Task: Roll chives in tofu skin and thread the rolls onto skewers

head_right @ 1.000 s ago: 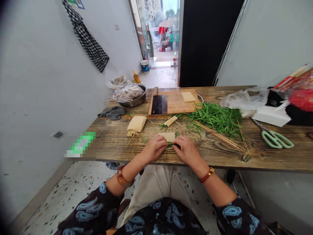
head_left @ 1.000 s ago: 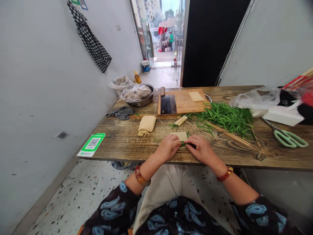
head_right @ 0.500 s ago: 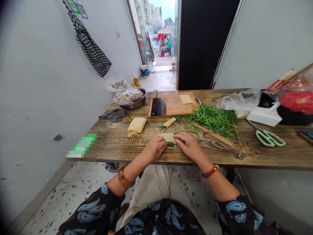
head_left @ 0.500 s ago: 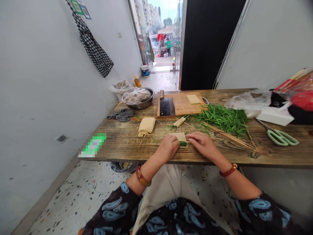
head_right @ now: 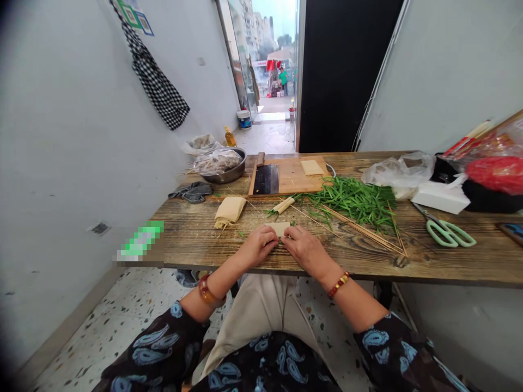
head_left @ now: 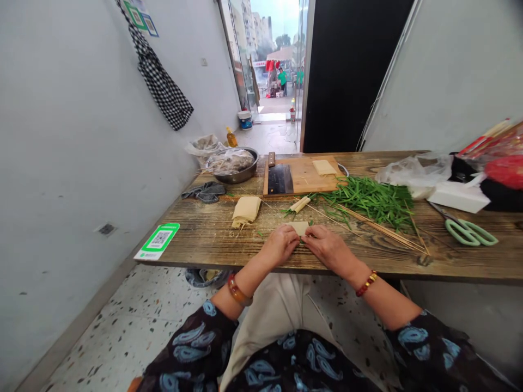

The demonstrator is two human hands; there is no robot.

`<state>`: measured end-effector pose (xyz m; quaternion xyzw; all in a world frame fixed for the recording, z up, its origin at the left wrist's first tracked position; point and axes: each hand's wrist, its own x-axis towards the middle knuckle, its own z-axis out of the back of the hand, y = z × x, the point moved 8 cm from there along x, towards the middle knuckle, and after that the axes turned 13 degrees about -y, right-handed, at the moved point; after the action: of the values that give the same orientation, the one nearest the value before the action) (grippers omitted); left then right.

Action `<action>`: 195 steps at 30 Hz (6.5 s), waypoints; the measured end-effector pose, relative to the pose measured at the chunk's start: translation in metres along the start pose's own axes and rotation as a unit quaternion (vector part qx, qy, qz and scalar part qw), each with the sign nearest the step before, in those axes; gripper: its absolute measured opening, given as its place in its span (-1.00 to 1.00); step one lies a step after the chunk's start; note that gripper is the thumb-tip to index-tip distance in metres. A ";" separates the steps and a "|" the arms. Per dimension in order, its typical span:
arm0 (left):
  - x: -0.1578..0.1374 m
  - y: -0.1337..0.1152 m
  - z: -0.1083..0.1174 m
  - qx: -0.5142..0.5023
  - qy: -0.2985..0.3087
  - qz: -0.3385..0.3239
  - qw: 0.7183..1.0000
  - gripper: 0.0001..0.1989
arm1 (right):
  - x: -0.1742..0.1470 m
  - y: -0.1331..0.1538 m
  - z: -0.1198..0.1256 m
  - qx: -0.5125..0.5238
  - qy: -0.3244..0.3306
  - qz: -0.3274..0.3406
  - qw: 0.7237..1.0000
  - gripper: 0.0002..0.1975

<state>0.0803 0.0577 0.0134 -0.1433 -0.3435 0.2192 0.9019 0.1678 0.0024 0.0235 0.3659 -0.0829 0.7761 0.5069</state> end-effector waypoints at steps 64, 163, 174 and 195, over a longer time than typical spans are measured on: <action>-0.006 -0.013 -0.005 0.156 0.003 -0.059 0.986 -0.78 | -0.003 -0.150 0.038 -0.152 -0.067 -0.224 0.960 -0.73; -0.003 -0.017 0.005 0.262 -0.003 0.074 0.962 -0.87 | 0.027 -0.050 -0.036 0.129 0.106 -0.106 0.980 -0.80; 0.006 0.010 0.002 0.108 0.003 0.146 0.983 -0.85 | 0.033 -0.056 0.005 0.223 -0.009 -0.109 0.969 -0.75; 0.003 -0.001 0.003 0.201 0.014 0.098 0.975 -0.83 | 0.023 -0.045 -0.019 0.146 0.041 -0.014 0.988 -0.85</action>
<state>0.0807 0.0586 0.0182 0.0055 -0.2643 0.3688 0.8911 0.1920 0.0501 0.0143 0.4054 0.0574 0.7869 0.4617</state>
